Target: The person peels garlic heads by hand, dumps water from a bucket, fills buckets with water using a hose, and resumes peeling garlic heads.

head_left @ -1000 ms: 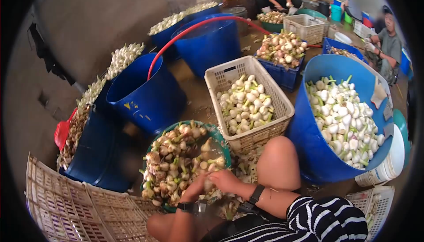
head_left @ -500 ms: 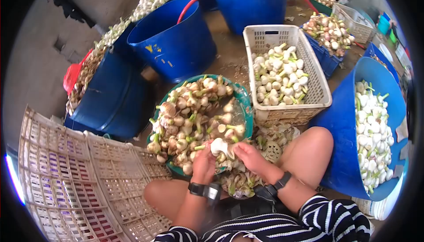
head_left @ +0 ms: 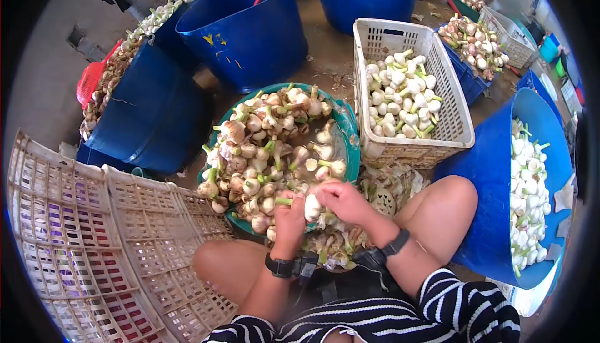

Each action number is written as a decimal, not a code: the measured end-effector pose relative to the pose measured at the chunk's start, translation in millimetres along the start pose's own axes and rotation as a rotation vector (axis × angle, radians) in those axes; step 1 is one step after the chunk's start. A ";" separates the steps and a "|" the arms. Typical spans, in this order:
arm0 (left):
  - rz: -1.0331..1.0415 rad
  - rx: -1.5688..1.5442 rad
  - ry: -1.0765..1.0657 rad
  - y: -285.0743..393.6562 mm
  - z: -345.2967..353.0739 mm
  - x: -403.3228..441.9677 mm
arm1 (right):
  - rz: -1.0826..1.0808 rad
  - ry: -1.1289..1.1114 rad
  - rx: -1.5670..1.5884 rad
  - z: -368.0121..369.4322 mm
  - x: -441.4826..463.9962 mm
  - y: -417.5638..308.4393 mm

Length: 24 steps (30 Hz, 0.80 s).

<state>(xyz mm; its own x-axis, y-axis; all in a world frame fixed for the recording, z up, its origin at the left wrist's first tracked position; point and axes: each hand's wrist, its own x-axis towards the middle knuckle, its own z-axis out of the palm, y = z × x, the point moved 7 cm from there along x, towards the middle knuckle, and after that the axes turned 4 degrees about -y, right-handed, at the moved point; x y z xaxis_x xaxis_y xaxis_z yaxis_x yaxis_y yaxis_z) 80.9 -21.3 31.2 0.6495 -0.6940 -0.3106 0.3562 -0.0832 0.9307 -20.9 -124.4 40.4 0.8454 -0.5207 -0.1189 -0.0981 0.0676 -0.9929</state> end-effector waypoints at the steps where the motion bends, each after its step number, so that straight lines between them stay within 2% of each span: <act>1: -0.047 0.020 -0.040 -3.9 2.1 -2.7 | -0.078 0.031 -0.040 0.7 5.0 -0.2; 2: -0.091 0.040 -0.079 -5.7 4.3 -4.7 | -0.160 0.059 -0.081 1.3 7.2 -2.8; 3: -0.123 -0.193 0.011 -10.4 7.2 -5.5 | -0.299 0.235 -0.052 -5.9 -0.4 -9.2; 4: -0.122 -0.195 0.016 -11.5 2.7 -3.7 | -0.248 0.329 0.138 -18.2 -5.9 -14.7; 5: -0.269 -0.350 0.017 -24.8 -1.9 -4.5 | -0.191 0.419 0.327 -33.6 -14.6 -22.5; 6: -0.418 -0.506 0.021 -37.8 -3.1 -9.8 | -0.245 0.497 0.325 -53.0 -22.6 -30.2; 7: -0.435 -0.542 0.078 -39.4 -5.1 -9.6 | -0.307 0.593 0.243 -73.7 -32.9 -37.0; 8: -0.440 -0.541 0.082 -41.4 -9.0 -9.5 | -0.301 0.594 0.244 -90.2 -38.1 -27.3; 10: -0.434 -0.550 0.090 -44.2 -18.0 -4.5 | -0.440 0.457 -0.662 -90.2 -43.3 -39.3; 11: -0.434 -0.555 0.088 -45.0 -19.6 -2.8 | -0.054 0.129 -1.143 -73.3 -39.3 -11.3; 12: -0.439 -0.553 0.087 -47.3 -18.9 -3.8 | -0.049 0.130 -1.142 -63.0 -44.1 -7.5; 14: -0.381 -0.494 0.085 -39.4 -11.5 -4.0 | -0.014 0.088 -0.984 -33.0 -40.0 -1.0; 16: -0.349 -0.396 0.101 -32.3 1.4 -8.4 | 0.168 0.090 -0.466 -12.1 -24.5 -5.4; 17: -0.318 -0.294 0.122 -29.9 1.9 -11.8 | 0.177 0.094 -0.458 -2.6 -20.7 0.7; 19: -0.333 -0.309 0.107 -31.8 3.5 -12.2 | -0.086 0.078 -0.216 10.5 -7.0 0.1; 20: -0.344 -0.333 0.101 -33.0 2.0 -12.6 | -0.089 0.079 -0.212 6.0 -6.6 2.5; 21: -0.439 -0.560 -0.036 -39.1 -0.7 -12.4 | 0.034 0.108 0.076 -6.5 -7.9 15.8; 24: -0.415 -0.588 -0.056 -50.1 -31.1 -0.6 | 0.429 0.170 0.939 -27.0 -26.3 61.2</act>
<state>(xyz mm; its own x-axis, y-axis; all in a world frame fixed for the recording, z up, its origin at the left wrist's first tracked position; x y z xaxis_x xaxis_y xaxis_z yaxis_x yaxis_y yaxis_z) 83.5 5.6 -21.3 0.3523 -0.7256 -0.5911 0.8791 0.0399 0.4750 -63.3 -129.6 -17.4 0.7439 -0.4050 -0.5315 0.1370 0.8710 -0.4718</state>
